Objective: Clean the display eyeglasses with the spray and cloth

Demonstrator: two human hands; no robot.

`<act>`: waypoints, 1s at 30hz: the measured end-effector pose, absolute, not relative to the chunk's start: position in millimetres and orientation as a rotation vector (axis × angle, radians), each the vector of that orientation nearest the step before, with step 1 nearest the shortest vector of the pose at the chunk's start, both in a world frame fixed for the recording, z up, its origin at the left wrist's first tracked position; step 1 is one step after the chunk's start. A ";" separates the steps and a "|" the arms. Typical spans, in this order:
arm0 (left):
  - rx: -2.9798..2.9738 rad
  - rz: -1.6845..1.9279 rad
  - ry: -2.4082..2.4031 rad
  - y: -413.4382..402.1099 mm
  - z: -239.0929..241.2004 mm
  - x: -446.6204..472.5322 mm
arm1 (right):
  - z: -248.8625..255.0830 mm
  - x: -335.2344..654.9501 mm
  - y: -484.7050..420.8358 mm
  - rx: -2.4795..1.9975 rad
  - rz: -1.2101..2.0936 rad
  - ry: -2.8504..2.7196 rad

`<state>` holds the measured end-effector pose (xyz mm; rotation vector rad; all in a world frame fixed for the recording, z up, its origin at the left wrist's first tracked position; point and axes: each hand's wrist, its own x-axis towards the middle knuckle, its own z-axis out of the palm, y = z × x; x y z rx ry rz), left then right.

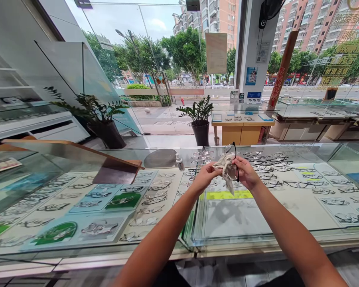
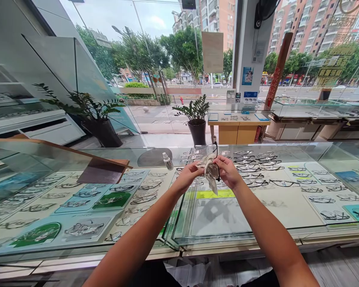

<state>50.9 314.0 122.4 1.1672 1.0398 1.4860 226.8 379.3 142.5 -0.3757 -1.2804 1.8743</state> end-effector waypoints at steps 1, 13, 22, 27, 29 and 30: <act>1.148 1.479 1.069 315.0 121.0 52.5 | 142.2 227.0 378.4 -0.365 1.892 -1.291; 0.819 1.371 0.847 311.9 117.7 68.7 | 131.6 212.5 363.3 -0.392 1.549 -1.582; 1.100 1.372 1.076 312.9 112.4 64.9 | 142.1 222.1 378.0 -0.545 1.563 -1.219; 1.262 1.644 1.293 314.2 111.9 65.0 | 143.3 224.1 381.3 -0.554 1.565 -1.270; 1.378 1.743 1.363 310.0 114.7 65.7 | 143.1 224.4 380.9 -0.544 1.557 -1.311; 1.444 1.798 1.410 307.5 116.6 65.2 | 143.3 224.8 380.5 -0.541 1.546 -1.332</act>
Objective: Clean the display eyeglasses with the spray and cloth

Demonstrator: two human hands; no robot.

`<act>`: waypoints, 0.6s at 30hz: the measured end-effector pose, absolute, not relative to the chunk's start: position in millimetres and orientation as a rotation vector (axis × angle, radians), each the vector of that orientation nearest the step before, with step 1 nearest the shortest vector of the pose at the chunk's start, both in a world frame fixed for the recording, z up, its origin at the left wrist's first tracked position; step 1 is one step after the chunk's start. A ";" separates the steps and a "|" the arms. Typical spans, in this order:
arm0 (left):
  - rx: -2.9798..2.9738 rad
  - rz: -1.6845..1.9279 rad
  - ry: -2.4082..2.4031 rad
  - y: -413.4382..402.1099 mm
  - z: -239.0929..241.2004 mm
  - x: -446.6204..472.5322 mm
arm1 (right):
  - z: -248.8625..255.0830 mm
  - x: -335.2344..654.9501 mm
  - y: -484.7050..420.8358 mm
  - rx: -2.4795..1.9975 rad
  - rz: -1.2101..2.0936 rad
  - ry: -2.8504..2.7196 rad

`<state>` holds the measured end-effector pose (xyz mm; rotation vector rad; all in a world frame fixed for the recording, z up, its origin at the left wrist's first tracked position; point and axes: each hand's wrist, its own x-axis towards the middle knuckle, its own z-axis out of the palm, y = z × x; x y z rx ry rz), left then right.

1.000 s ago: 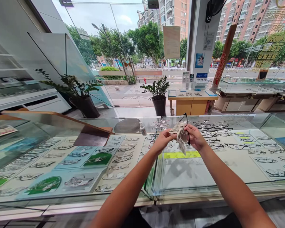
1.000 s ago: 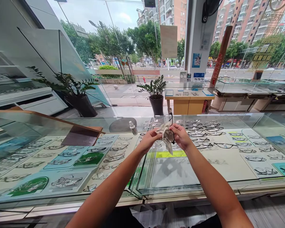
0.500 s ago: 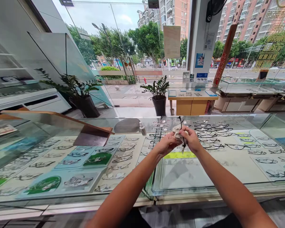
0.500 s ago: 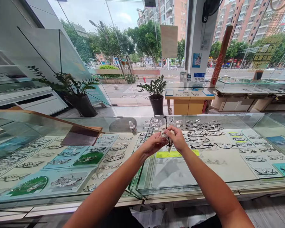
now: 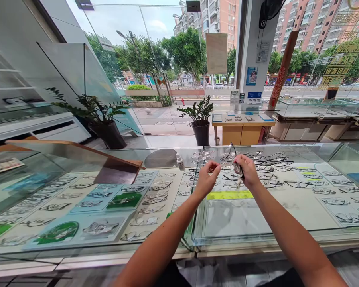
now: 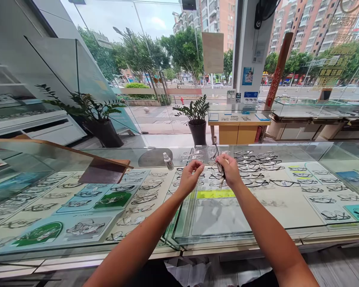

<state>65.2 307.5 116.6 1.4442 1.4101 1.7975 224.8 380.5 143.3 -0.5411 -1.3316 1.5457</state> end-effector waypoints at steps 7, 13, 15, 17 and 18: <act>1.406 2.422 1.991 311.4 124.9 26.0 | 147.6 228.9 379.8 -0.594 1.475 -1.343; 0.644 2.073 2.477 332.4 111.8 -29.9 | 149.8 229.8 380.5 -0.623 1.499 -1.332; 0.546 1.888 2.486 336.0 104.9 -41.5 | 149.2 229.2 381.5 -0.630 1.504 -1.332; 0.523 1.813 2.474 338.6 97.6 -49.4 | 148.2 228.4 382.6 -0.631 1.508 -1.335; 0.522 1.795 2.466 339.8 94.0 -52.4 | 147.6 228.0 383.1 -0.628 1.512 -1.337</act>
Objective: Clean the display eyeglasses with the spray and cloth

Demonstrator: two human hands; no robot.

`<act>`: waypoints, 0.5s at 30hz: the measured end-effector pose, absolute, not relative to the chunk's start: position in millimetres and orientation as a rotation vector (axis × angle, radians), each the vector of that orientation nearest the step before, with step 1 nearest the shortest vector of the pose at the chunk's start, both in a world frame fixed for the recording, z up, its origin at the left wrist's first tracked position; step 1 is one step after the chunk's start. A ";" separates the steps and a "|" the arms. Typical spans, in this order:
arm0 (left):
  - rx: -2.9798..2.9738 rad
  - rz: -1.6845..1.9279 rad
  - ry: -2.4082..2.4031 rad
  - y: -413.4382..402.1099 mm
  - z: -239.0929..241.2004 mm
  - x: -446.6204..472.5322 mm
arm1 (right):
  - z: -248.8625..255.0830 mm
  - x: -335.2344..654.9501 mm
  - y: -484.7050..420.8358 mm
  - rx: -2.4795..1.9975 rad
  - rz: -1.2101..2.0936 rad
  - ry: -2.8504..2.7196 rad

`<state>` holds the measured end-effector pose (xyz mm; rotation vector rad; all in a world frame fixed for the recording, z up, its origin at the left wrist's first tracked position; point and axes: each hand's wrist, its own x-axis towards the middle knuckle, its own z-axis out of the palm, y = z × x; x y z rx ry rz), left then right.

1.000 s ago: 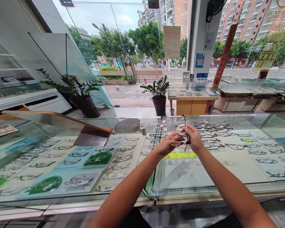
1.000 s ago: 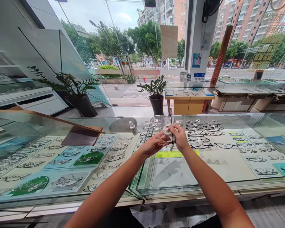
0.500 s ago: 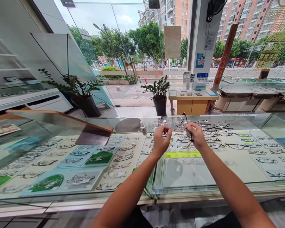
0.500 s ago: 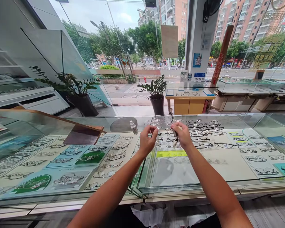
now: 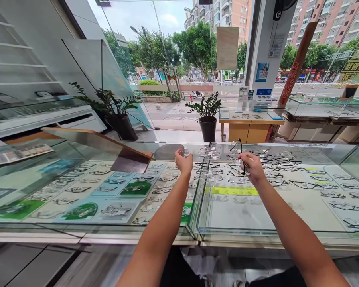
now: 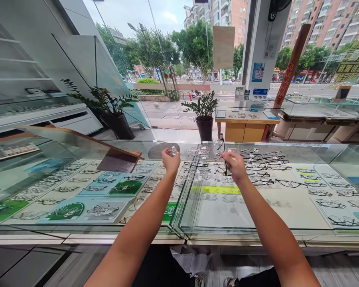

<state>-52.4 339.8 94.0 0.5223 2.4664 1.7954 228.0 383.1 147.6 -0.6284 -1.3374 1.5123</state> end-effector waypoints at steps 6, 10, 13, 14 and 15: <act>0.512 1.684 2.460 346.0 78.1 -64.3 | 143.9 226.7 384.3 -0.611 1.529 -1.408; 0.536 1.652 2.448 348.1 73.0 -67.7 | 142.8 227.0 383.7 -0.604 1.527 -1.434; 0.536 1.666 2.431 349.5 71.3 -68.3 | 143.9 227.4 382.3 -0.595 1.540 -1.434; 0.529 1.679 2.425 349.8 71.2 -68.4 | 144.4 227.4 381.7 -0.591 1.547 -1.429; 0.522 1.697 2.418 350.0 71.5 -68.3 | 145.0 227.4 381.2 -0.589 1.555 -1.424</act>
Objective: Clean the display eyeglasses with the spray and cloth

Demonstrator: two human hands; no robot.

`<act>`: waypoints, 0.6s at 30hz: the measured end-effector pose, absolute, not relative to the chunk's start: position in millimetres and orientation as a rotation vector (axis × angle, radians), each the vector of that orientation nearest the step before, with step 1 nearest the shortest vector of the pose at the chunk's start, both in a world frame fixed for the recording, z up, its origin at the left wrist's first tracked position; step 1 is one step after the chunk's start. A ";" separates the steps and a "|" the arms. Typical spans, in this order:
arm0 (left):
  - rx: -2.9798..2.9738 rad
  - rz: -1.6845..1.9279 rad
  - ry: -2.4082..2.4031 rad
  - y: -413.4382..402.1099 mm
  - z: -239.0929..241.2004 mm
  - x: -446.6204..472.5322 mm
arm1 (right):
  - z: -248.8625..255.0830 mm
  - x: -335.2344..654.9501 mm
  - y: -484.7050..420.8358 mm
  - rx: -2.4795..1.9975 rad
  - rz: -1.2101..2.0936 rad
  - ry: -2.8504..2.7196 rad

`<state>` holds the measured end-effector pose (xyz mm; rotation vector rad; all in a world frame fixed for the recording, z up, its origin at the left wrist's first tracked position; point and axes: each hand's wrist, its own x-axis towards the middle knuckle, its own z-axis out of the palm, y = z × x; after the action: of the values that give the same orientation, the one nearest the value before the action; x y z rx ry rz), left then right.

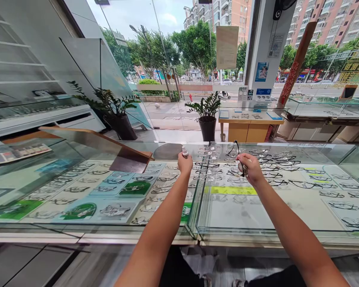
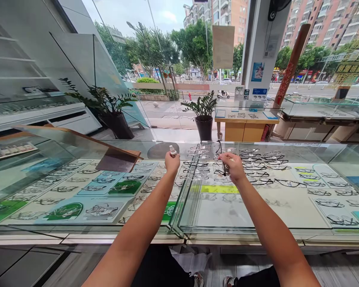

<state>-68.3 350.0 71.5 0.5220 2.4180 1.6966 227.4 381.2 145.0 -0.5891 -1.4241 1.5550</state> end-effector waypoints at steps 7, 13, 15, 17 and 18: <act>0.670 1.917 2.243 347.5 86.2 -61.6 | 145.2 227.5 381.6 -0.569 1.608 -1.384; 1.021 2.003 1.951 341.7 104.4 -41.4 | 145.7 229.6 383.1 -0.427 1.803 -1.333; 1.106 1.985 1.855 335.9 111.6 -29.5 | 146.9 230.8 383.4 -0.365 1.894 -1.339; 1.233 1.958 1.719 327.5 120.2 -14.1 | 148.2 232.2 383.8 -0.343 1.957 -1.356; 1.349 1.948 1.597 322.6 124.8 -5.7 | 149.0 233.1 384.0 -0.346 1.976 -1.371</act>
<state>-5.7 322.6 124.8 1.3487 1.5974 1.9481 233.1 384.0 149.0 -0.3456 -1.3714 1.9763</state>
